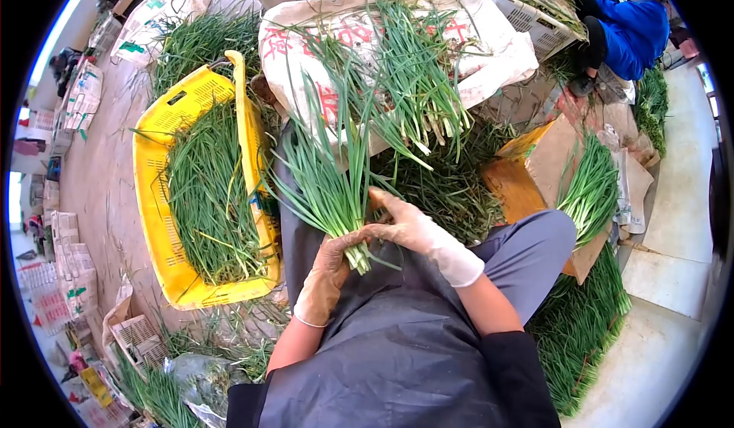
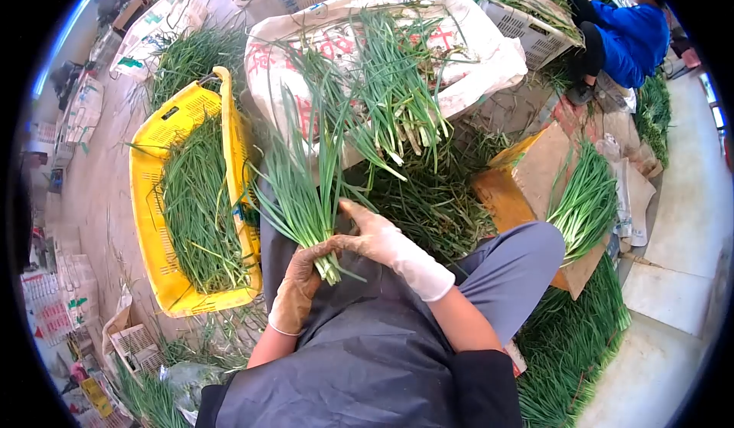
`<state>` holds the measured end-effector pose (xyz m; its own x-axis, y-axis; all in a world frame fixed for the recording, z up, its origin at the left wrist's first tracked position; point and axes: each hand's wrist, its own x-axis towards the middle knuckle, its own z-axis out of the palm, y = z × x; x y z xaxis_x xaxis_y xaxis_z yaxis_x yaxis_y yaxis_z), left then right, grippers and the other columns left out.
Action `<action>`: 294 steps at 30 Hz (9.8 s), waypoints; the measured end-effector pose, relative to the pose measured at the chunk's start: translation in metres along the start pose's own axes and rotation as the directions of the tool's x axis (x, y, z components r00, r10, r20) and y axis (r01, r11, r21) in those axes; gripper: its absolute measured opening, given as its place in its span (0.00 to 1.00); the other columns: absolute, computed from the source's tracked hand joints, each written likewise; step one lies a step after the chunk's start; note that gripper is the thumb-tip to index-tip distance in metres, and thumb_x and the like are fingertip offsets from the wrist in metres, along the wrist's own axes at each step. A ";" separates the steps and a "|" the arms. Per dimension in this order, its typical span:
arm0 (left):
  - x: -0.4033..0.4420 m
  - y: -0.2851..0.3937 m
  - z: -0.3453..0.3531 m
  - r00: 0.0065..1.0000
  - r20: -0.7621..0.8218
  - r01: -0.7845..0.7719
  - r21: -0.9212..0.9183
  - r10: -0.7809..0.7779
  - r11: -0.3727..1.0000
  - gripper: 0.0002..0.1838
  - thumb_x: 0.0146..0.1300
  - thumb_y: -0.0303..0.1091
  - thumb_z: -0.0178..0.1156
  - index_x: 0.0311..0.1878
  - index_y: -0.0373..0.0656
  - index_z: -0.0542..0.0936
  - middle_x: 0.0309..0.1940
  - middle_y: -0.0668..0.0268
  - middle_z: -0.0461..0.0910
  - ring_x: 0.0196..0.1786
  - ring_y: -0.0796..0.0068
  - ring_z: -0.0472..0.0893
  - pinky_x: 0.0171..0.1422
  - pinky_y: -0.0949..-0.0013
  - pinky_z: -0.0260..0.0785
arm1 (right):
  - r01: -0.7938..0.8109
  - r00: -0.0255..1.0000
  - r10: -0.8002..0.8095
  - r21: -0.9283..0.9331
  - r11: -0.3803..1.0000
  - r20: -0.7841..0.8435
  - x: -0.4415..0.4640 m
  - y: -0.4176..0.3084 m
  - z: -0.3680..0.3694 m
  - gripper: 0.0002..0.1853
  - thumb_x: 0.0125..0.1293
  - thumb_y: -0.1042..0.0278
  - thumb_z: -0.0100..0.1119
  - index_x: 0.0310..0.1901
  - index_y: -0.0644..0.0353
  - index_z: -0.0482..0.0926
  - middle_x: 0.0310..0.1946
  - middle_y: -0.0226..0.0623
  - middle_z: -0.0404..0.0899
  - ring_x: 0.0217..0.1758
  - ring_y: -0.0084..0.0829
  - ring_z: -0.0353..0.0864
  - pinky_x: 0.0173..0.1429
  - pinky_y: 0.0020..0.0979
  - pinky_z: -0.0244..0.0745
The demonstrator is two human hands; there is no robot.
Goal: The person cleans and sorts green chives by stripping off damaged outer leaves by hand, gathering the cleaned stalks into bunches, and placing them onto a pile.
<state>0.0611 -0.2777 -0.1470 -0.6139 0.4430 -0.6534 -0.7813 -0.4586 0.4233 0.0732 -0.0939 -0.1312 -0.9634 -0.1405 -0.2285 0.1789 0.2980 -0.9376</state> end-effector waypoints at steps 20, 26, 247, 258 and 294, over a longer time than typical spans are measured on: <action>-0.006 -0.010 0.018 0.988 0.000 -0.154 0.079 0.154 0.985 0.20 0.49 0.22 0.67 0.46 0.33 0.74 0.35 0.61 0.79 0.38 0.68 0.82 0.43 0.72 0.75 | -0.151 0.975 0.200 0.367 0.918 -0.100 -0.010 0.016 0.010 0.18 0.61 0.58 0.59 0.46 0.64 0.77 0.34 0.37 0.78 0.36 0.29 0.79 0.42 0.30 0.74; -0.002 -0.009 0.001 0.979 -0.086 -0.177 0.070 0.183 0.982 0.18 0.52 0.24 0.66 0.46 0.36 0.75 0.38 0.62 0.79 0.41 0.70 0.80 0.48 0.69 0.73 | -0.039 0.939 -0.034 -0.201 0.979 -0.343 -0.003 -0.003 0.014 0.09 0.60 0.64 0.59 0.32 0.62 0.77 0.29 0.40 0.77 0.30 0.38 0.78 0.36 0.35 0.71; 0.014 0.030 0.043 0.939 -0.225 -0.254 0.053 0.259 0.966 0.13 0.54 0.29 0.67 0.41 0.40 0.76 0.28 0.67 0.79 0.29 0.77 0.79 0.29 0.77 0.72 | -0.066 0.929 0.129 0.187 0.980 -0.346 0.007 0.007 -0.007 0.09 0.56 0.68 0.63 0.35 0.63 0.77 0.27 0.34 0.78 0.31 0.24 0.76 0.39 0.26 0.72; 0.014 -0.018 0.017 0.959 -0.187 -0.200 0.088 0.213 0.976 0.14 0.52 0.22 0.64 0.43 0.36 0.77 0.32 0.64 0.80 0.31 0.73 0.79 0.35 0.74 0.74 | -0.090 0.934 0.276 0.596 0.798 -0.228 -0.018 0.010 0.023 0.10 0.59 0.68 0.64 0.38 0.65 0.78 0.31 0.26 0.78 0.32 0.16 0.73 0.42 0.21 0.69; -0.013 -0.007 0.036 0.979 -0.038 -0.201 -0.001 0.201 0.980 0.21 0.56 0.28 0.64 0.53 0.37 0.72 0.43 0.63 0.80 0.45 0.71 0.80 0.53 0.70 0.73 | 0.126 0.876 -0.314 -0.455 0.881 -0.366 -0.018 -0.037 0.042 0.20 0.57 0.71 0.56 0.52 0.63 0.72 0.42 0.47 0.73 0.46 0.50 0.72 0.53 0.41 0.68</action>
<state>0.0702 -0.2530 -0.1190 -0.7539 0.3124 -0.5780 -0.6416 -0.5395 0.5453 0.0928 -0.1422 -0.1038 -0.9733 0.1285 0.1899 -0.0546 0.6747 -0.7361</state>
